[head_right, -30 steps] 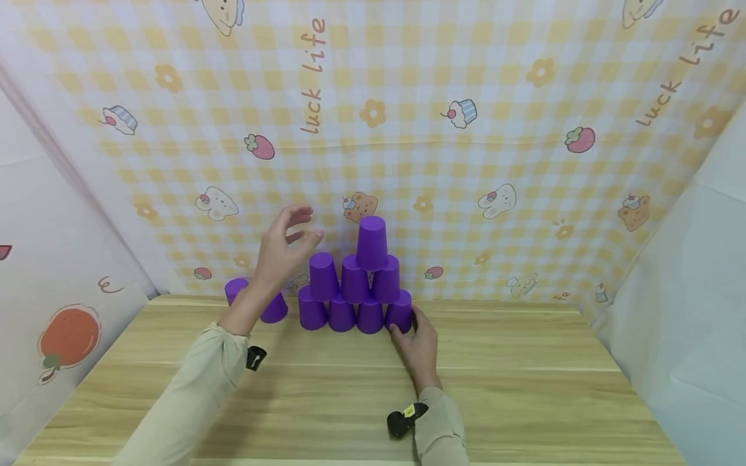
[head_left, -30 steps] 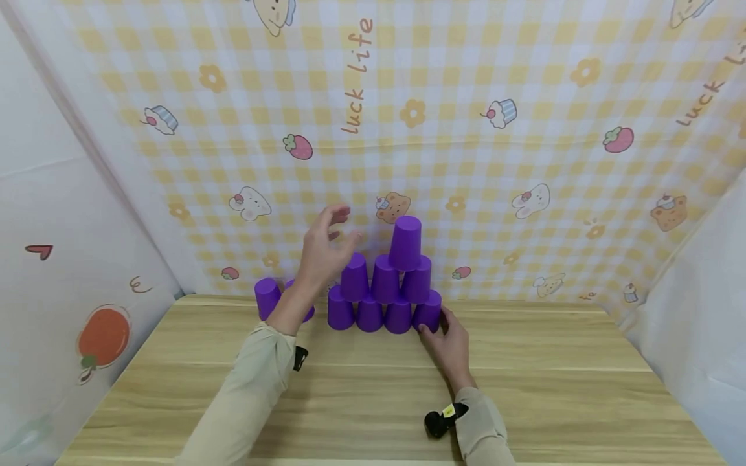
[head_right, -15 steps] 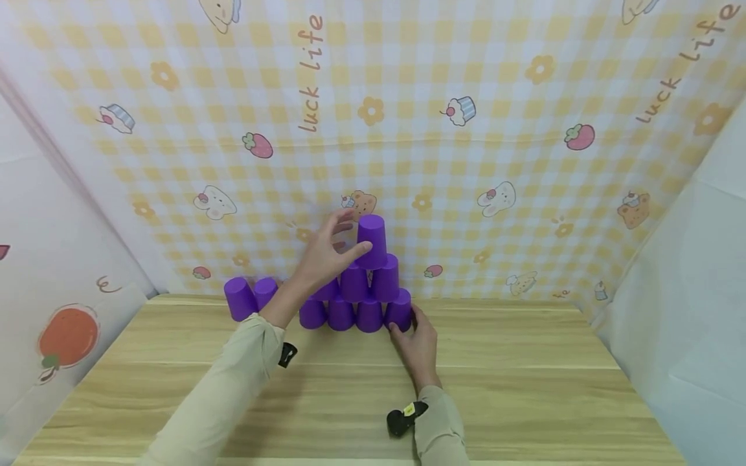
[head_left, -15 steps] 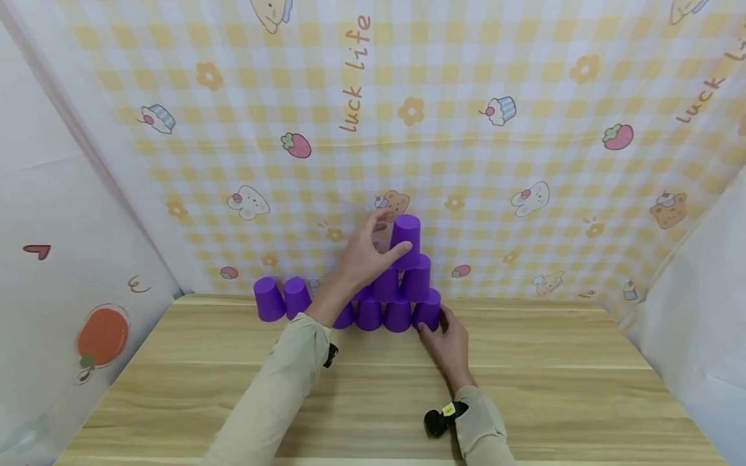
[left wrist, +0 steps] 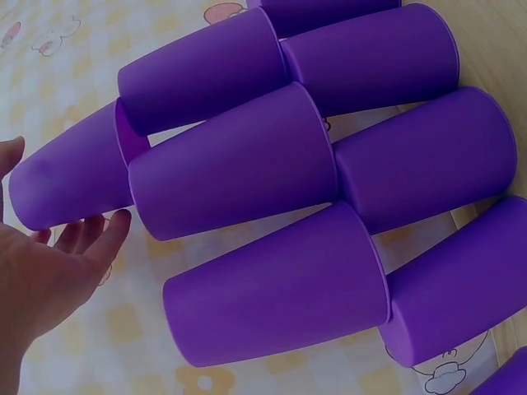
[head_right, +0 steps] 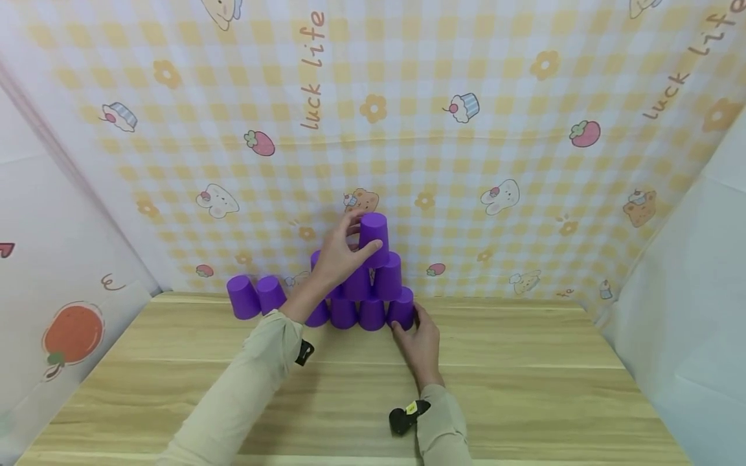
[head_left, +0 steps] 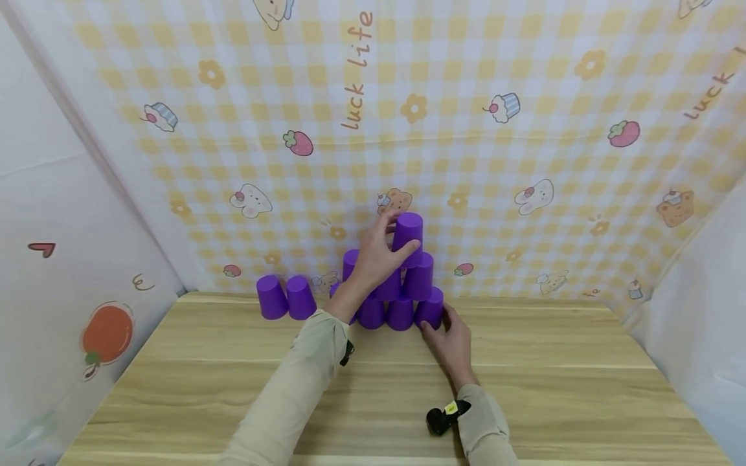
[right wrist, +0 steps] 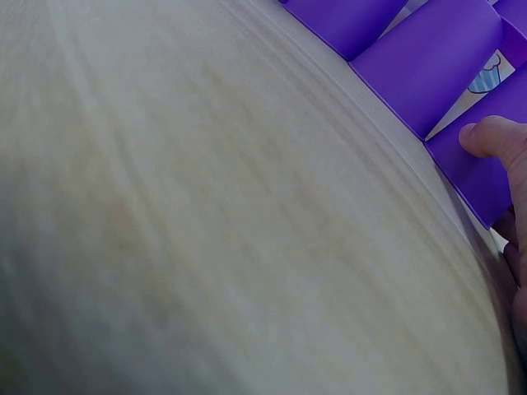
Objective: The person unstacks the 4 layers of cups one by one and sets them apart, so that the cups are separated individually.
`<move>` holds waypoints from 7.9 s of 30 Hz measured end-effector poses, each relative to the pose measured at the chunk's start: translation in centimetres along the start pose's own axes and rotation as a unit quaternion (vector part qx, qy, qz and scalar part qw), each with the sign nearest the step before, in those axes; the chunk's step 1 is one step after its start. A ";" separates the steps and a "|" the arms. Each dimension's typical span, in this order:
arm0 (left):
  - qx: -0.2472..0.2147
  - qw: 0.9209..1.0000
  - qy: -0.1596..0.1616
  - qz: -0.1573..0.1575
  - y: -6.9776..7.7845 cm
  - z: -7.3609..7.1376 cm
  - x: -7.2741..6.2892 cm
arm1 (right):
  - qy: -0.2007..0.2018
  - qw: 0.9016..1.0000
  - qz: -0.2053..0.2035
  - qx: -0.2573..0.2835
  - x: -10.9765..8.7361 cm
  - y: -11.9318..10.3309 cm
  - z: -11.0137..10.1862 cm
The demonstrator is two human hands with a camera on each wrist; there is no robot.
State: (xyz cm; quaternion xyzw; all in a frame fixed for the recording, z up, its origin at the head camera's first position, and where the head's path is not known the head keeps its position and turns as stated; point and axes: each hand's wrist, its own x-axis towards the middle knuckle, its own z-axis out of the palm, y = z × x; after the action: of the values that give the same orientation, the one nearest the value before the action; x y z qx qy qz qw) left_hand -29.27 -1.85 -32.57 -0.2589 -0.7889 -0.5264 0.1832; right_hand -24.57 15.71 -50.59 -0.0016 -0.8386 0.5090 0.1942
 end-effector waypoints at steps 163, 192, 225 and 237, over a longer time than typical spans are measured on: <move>0.092 0.973 0.209 0.018 -5.5 -12.4 -5.8 | 0.012 1.000 -0.007 -0.003 0.0 0.5 0.2; 0.143 0.969 0.201 0.007 -6.6 -13.7 -7.4 | 0.007 1.000 -0.011 -0.006 0.0 0.2 0.2; 0.139 0.971 0.196 -0.009 -7.9 -14.8 -8.8 | 0.016 1.000 -0.011 -0.008 -0.1 -0.1 0.1; 0.149 0.966 0.211 -0.017 -8.4 -15.9 -9.4 | 0.010 1.000 -0.005 -0.009 -0.1 -0.3 0.1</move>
State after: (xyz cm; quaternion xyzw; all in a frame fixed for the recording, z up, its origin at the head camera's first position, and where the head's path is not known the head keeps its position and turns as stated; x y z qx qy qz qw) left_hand -26.58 -21.18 -38.01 -0.0981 -0.8062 -0.4490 0.3727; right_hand -24.49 15.50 -50.43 -0.0041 -0.8410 0.5004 0.2057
